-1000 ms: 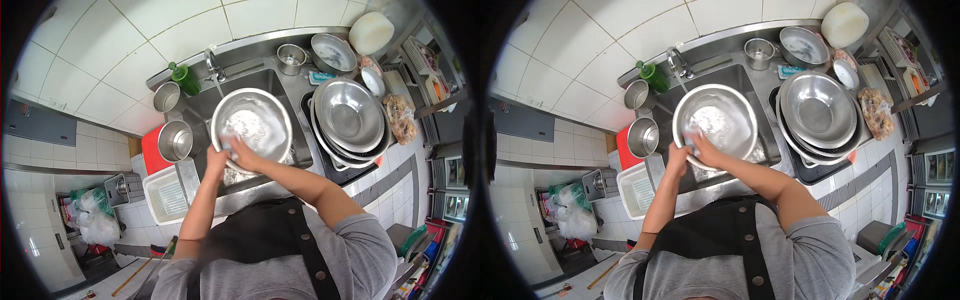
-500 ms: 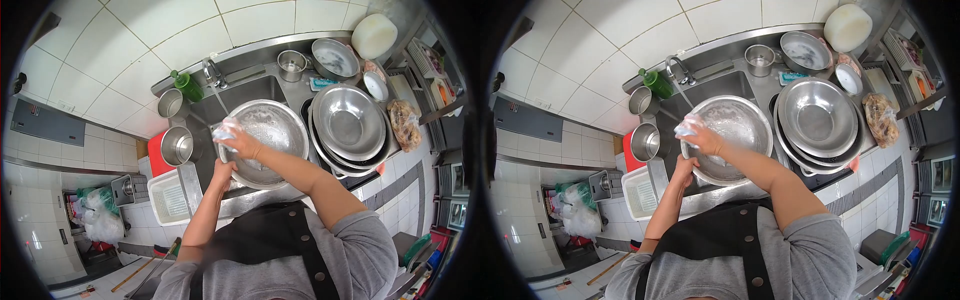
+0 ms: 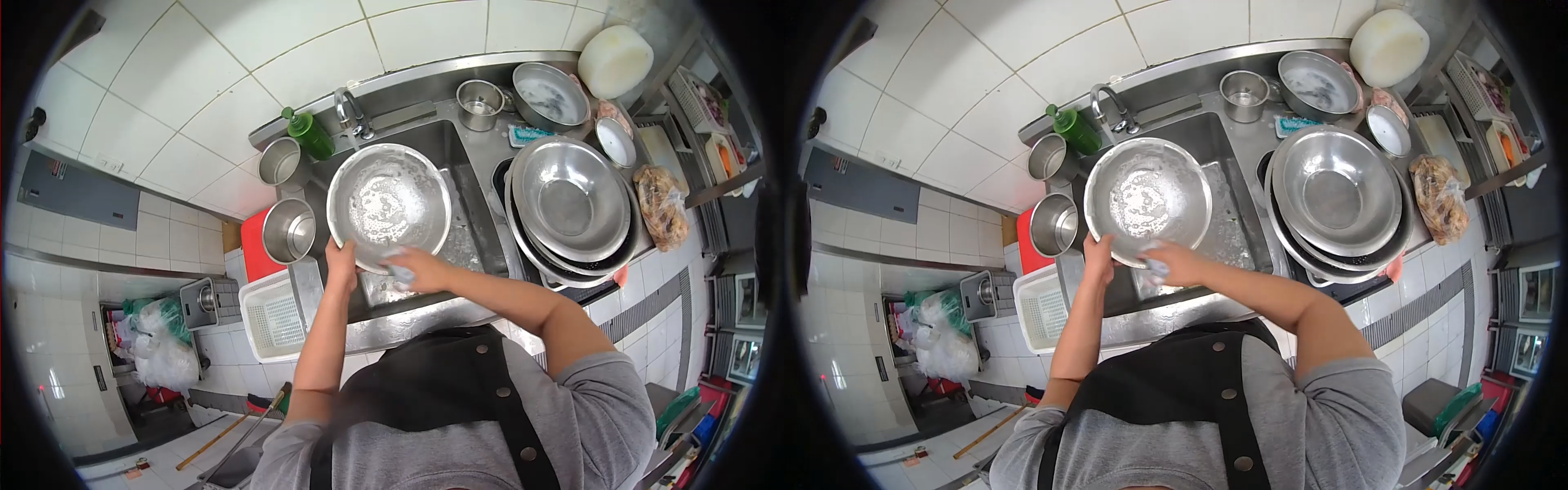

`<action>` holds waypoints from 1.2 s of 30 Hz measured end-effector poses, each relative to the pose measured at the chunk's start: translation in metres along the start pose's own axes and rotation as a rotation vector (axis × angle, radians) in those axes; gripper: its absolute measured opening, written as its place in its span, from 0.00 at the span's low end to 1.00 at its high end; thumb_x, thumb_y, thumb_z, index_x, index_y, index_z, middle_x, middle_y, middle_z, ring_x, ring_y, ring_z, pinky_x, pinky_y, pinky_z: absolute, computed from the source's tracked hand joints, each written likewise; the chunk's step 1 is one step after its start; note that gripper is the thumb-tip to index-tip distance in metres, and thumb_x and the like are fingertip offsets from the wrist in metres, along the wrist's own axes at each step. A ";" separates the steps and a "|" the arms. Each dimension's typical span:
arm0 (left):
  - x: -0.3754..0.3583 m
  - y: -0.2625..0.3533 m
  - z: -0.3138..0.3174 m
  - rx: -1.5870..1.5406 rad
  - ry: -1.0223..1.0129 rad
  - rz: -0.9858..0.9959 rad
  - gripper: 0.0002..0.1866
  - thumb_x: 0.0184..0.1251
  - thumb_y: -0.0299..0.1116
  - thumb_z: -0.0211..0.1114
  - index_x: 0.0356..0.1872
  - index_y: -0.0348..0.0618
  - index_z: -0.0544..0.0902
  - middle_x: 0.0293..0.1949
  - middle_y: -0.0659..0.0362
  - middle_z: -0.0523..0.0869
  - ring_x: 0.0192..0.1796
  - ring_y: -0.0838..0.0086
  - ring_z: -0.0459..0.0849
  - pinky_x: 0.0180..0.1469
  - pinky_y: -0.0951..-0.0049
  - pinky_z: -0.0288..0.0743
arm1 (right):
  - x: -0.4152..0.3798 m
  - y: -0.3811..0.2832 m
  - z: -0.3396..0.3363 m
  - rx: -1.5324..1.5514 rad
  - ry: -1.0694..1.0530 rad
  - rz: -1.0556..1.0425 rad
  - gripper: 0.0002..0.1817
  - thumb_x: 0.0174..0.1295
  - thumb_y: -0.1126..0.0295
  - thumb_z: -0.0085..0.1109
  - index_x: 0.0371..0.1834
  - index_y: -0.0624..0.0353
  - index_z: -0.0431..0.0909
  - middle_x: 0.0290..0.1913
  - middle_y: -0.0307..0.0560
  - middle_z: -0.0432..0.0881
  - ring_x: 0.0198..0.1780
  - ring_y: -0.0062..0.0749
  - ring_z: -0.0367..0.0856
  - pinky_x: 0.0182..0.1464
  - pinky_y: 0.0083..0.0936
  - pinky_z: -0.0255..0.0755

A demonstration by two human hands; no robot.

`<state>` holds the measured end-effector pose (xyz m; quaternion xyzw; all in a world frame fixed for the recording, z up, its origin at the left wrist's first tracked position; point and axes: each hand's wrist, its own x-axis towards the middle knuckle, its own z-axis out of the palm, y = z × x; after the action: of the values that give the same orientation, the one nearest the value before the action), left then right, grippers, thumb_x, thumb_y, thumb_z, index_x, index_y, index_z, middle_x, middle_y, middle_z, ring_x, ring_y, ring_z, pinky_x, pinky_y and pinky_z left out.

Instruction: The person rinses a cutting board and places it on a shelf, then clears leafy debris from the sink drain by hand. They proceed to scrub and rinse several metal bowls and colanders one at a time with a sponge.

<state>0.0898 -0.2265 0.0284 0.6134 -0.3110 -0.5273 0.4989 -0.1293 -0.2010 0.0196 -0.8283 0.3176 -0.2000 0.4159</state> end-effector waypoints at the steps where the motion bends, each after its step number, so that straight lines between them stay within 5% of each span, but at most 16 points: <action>1: 0.002 0.008 -0.006 -0.010 0.011 0.001 0.19 0.63 0.29 0.58 0.55 0.33 0.74 0.40 0.52 0.83 0.29 0.67 0.84 0.20 0.70 0.81 | -0.017 -0.007 -0.025 -0.188 -0.096 0.011 0.27 0.58 0.67 0.61 0.64 0.49 0.72 0.59 0.58 0.75 0.63 0.54 0.72 0.70 0.48 0.59; 3: -0.003 0.033 -0.015 0.146 -0.087 -0.269 0.23 0.50 0.22 0.56 0.52 0.29 0.74 0.36 0.51 0.82 0.28 0.66 0.84 0.21 0.69 0.81 | -0.025 0.016 -0.044 -0.603 -0.229 0.095 0.24 0.52 0.70 0.65 0.56 0.50 0.77 0.49 0.53 0.79 0.57 0.49 0.77 0.65 0.45 0.67; 6: 0.031 0.042 -0.035 0.210 -0.264 -0.383 0.23 0.48 0.28 0.59 0.49 0.28 0.75 0.34 0.52 0.83 0.28 0.66 0.85 0.23 0.67 0.82 | -0.030 -0.013 -0.070 -0.474 -0.279 -0.048 0.22 0.49 0.74 0.67 0.50 0.49 0.81 0.45 0.49 0.80 0.52 0.46 0.81 0.60 0.38 0.73; 8: 0.072 0.023 -0.048 0.236 -0.340 -0.428 0.28 0.54 0.35 0.60 0.56 0.31 0.74 0.43 0.52 0.84 0.39 0.65 0.86 0.39 0.61 0.84 | -0.025 -0.045 -0.086 -0.357 -0.209 -0.097 0.22 0.45 0.78 0.68 0.47 0.49 0.83 0.44 0.49 0.83 0.48 0.45 0.83 0.55 0.33 0.76; 14: 0.033 0.058 0.012 -0.420 -0.483 -0.127 0.38 0.74 0.61 0.47 0.72 0.39 0.63 0.62 0.53 0.77 0.62 0.69 0.75 0.63 0.63 0.71 | -0.004 -0.051 -0.167 0.295 0.511 -0.162 0.14 0.49 0.77 0.70 0.41 0.62 0.85 0.39 0.45 0.86 0.45 0.33 0.84 0.51 0.28 0.75; 15: 0.046 0.030 0.010 -0.342 -0.352 0.009 0.37 0.75 0.64 0.43 0.63 0.37 0.74 0.52 0.56 0.83 0.51 0.74 0.80 0.53 0.68 0.75 | 0.002 -0.033 -0.173 0.227 0.711 -0.231 0.12 0.50 0.77 0.71 0.40 0.65 0.84 0.40 0.48 0.85 0.44 0.33 0.83 0.49 0.27 0.74; 16: 0.031 0.033 0.016 -0.056 -0.218 0.224 0.30 0.75 0.58 0.51 0.36 0.36 0.83 0.31 0.63 0.82 0.34 0.81 0.75 0.37 0.73 0.72 | 0.003 -0.041 -0.181 0.070 0.901 -0.127 0.15 0.48 0.76 0.73 0.40 0.62 0.83 0.39 0.49 0.84 0.43 0.35 0.82 0.49 0.30 0.74; 18: 0.004 0.031 0.048 0.086 0.052 0.359 0.30 0.75 0.51 0.57 0.15 0.38 0.73 0.17 0.69 0.70 0.24 0.84 0.63 0.26 0.74 0.59 | 0.016 -0.036 -0.173 -0.089 1.128 0.089 0.17 0.49 0.73 0.73 0.43 0.60 0.82 0.39 0.51 0.82 0.43 0.40 0.81 0.48 0.31 0.74; 20: -0.020 0.027 0.068 0.206 0.111 0.387 0.28 0.74 0.48 0.59 0.15 0.41 0.72 0.18 0.70 0.68 0.25 0.84 0.60 0.26 0.75 0.55 | 0.029 -0.027 -0.131 0.046 0.969 0.276 0.20 0.53 0.63 0.73 0.49 0.56 0.81 0.48 0.54 0.82 0.51 0.44 0.81 0.53 0.35 0.73; 22: -0.028 0.023 0.087 0.103 0.159 0.314 0.29 0.75 0.48 0.58 0.14 0.42 0.68 0.17 0.71 0.64 0.24 0.83 0.58 0.25 0.74 0.53 | 0.037 -0.052 -0.076 -0.471 0.837 0.264 0.22 0.62 0.51 0.59 0.55 0.49 0.80 0.62 0.63 0.71 0.64 0.59 0.69 0.61 0.58 0.61; 23: -0.025 0.017 0.092 -0.001 0.131 0.310 0.28 0.75 0.47 0.58 0.15 0.42 0.68 0.17 0.71 0.64 0.24 0.84 0.57 0.25 0.74 0.52 | 0.041 -0.064 -0.050 -0.468 0.790 0.282 0.21 0.62 0.53 0.56 0.55 0.48 0.80 0.58 0.59 0.75 0.63 0.57 0.70 0.61 0.63 0.58; 26: -0.025 0.021 0.082 0.101 0.116 0.390 0.27 0.77 0.46 0.56 0.16 0.42 0.70 0.18 0.71 0.65 0.23 0.85 0.58 0.25 0.74 0.52 | 0.042 -0.032 -0.054 -0.460 0.734 0.002 0.18 0.62 0.57 0.54 0.53 0.49 0.81 0.55 0.55 0.79 0.61 0.54 0.73 0.60 0.57 0.62; 28: -0.027 0.026 0.071 0.302 0.138 0.468 0.26 0.77 0.46 0.55 0.16 0.42 0.71 0.18 0.72 0.67 0.23 0.85 0.59 0.25 0.75 0.53 | 0.045 -0.008 -0.105 -0.004 0.859 0.222 0.12 0.60 0.64 0.56 0.45 0.52 0.81 0.47 0.54 0.83 0.48 0.49 0.81 0.52 0.40 0.73; 29: -0.029 0.025 0.067 0.231 0.112 0.406 0.26 0.77 0.46 0.55 0.18 0.42 0.73 0.19 0.72 0.68 0.24 0.85 0.59 0.26 0.76 0.54 | 0.050 0.007 -0.135 0.099 0.707 0.584 0.13 0.58 0.63 0.60 0.44 0.53 0.81 0.44 0.53 0.83 0.46 0.49 0.82 0.50 0.41 0.75; 30: -0.033 0.022 0.063 0.167 0.086 0.341 0.26 0.77 0.46 0.54 0.19 0.41 0.75 0.19 0.71 0.69 0.24 0.85 0.60 0.26 0.77 0.55 | 0.048 -0.005 -0.130 0.109 0.702 0.594 0.13 0.58 0.63 0.60 0.44 0.53 0.81 0.44 0.53 0.83 0.46 0.49 0.82 0.50 0.41 0.75; 36: -0.011 0.022 0.073 -0.285 -0.109 0.051 0.23 0.80 0.45 0.47 0.46 0.32 0.80 0.43 0.55 0.85 0.44 0.71 0.83 0.49 0.66 0.76 | 0.026 -0.047 -0.032 -0.588 0.664 -0.095 0.26 0.49 0.58 0.68 0.55 0.48 0.80 0.52 0.58 0.78 0.56 0.58 0.75 0.72 0.54 0.52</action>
<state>0.0202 -0.2436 0.0565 0.4989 -0.2752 -0.5858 0.5763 -0.1121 -0.2158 0.0779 -0.8161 0.4387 -0.3752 0.0283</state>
